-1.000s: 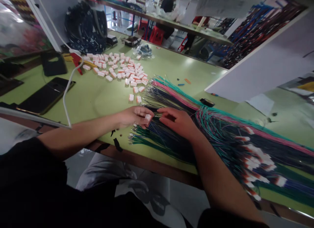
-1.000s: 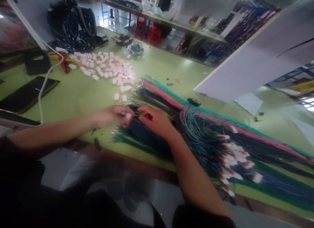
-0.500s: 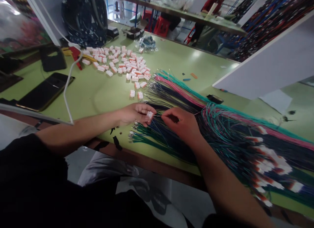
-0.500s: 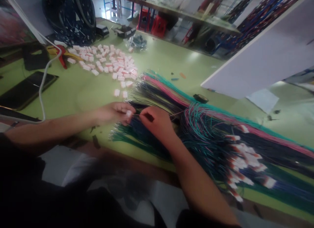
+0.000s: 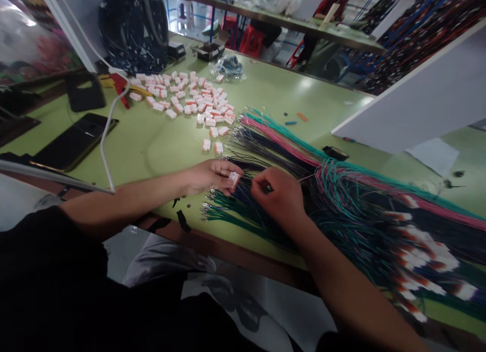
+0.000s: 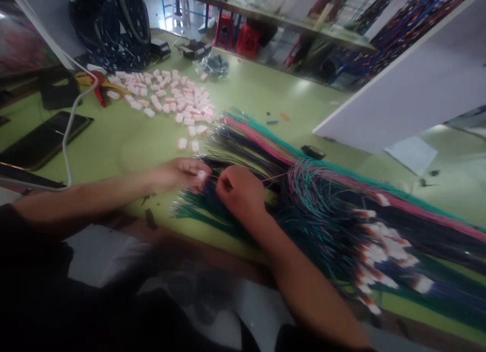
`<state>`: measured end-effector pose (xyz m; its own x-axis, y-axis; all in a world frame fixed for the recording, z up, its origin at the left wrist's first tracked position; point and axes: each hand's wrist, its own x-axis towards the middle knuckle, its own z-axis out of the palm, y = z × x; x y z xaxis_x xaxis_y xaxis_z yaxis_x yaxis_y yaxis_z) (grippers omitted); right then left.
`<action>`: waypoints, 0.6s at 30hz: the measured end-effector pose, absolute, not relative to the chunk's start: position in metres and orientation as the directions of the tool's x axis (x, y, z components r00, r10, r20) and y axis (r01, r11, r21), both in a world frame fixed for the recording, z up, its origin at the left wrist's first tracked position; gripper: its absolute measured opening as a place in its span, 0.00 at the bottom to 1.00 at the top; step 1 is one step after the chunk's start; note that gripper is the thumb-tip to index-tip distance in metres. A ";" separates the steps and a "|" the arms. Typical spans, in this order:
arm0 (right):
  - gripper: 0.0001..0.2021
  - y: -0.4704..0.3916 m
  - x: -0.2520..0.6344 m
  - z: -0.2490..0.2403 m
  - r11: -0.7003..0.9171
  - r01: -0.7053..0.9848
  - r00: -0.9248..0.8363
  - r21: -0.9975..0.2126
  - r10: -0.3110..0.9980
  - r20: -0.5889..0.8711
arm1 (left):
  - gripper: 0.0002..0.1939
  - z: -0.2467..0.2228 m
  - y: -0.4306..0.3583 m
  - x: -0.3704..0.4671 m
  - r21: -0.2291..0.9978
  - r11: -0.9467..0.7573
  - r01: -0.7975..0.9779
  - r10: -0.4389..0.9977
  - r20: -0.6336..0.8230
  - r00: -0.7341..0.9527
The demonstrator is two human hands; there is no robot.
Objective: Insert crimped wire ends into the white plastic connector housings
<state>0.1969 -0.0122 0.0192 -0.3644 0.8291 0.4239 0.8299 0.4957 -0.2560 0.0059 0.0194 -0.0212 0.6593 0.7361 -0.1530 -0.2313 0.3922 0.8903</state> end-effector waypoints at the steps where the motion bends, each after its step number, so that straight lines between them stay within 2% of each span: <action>1: 0.08 -0.012 0.197 0.018 0.498 0.833 -0.369 -0.241 0.825 0.429 | 0.15 -0.021 0.019 0.006 0.887 0.399 -0.231 0.735 -0.159 0.659; 7: 0.10 -0.013 0.195 0.014 0.587 0.785 -0.449 -0.198 0.759 0.472 | 0.15 -0.020 0.019 0.008 0.893 0.404 -0.196 0.741 -0.194 0.642; 18: 0.08 -0.011 0.194 0.008 0.643 0.727 -0.505 -0.239 0.738 0.448 | 0.15 -0.019 0.017 0.009 0.925 0.365 -0.108 0.749 -0.223 0.624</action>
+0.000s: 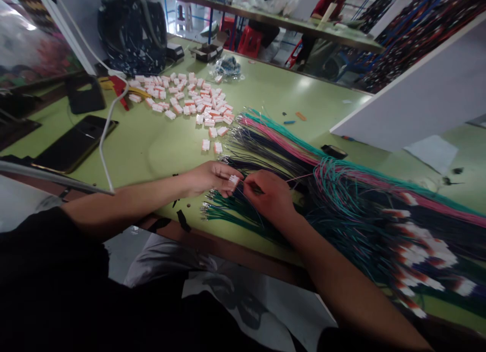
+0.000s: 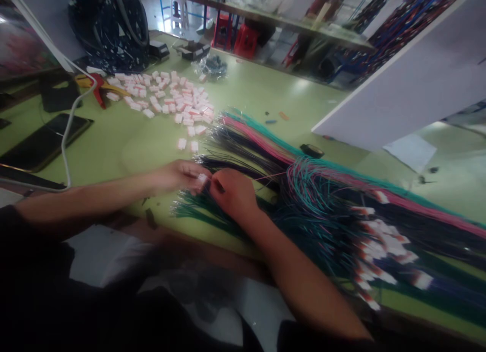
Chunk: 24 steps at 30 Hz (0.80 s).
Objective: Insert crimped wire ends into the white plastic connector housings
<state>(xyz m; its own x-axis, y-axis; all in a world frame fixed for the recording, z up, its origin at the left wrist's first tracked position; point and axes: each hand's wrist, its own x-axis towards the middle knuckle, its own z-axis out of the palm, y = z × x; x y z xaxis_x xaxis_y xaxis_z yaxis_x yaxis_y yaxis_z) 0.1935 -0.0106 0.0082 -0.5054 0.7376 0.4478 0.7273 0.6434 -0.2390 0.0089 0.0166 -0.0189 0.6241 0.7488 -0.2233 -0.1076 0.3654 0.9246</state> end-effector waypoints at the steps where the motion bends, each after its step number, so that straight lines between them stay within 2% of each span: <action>1: 0.08 -0.011 0.193 0.008 0.636 0.732 -0.503 -0.243 0.745 0.438 | 0.15 -0.019 0.016 0.009 0.926 0.364 -0.103 0.749 -0.226 0.623; 9: 0.09 -0.009 0.194 0.005 0.631 0.730 -0.502 -0.262 0.755 0.422 | 0.16 -0.022 0.018 0.007 0.928 0.359 -0.105 0.744 -0.216 0.632; 14: 0.08 -0.010 0.190 -0.001 0.614 0.742 -0.495 -0.269 0.772 0.399 | 0.13 -0.019 0.016 0.008 0.931 0.355 -0.088 0.738 -0.220 0.638; 17: 0.08 -0.011 0.189 0.005 0.596 0.727 -0.481 -0.340 0.796 0.367 | 0.12 -0.015 0.015 0.009 0.928 0.362 -0.084 0.746 -0.235 0.623; 21: 0.08 0.016 0.216 0.032 0.525 0.680 -0.508 -0.513 0.841 0.187 | 0.12 -0.010 0.013 0.010 0.916 0.390 -0.094 0.744 -0.253 0.619; 22: 0.09 0.030 0.229 0.038 0.467 0.722 -0.424 -0.511 0.882 0.205 | 0.12 -0.010 0.013 0.011 0.914 0.393 -0.100 0.744 -0.252 0.619; 24: 0.11 0.064 0.259 0.044 0.302 0.862 -0.190 -0.408 0.937 0.293 | 0.13 -0.010 0.013 0.011 0.910 0.398 -0.114 0.745 -0.248 0.619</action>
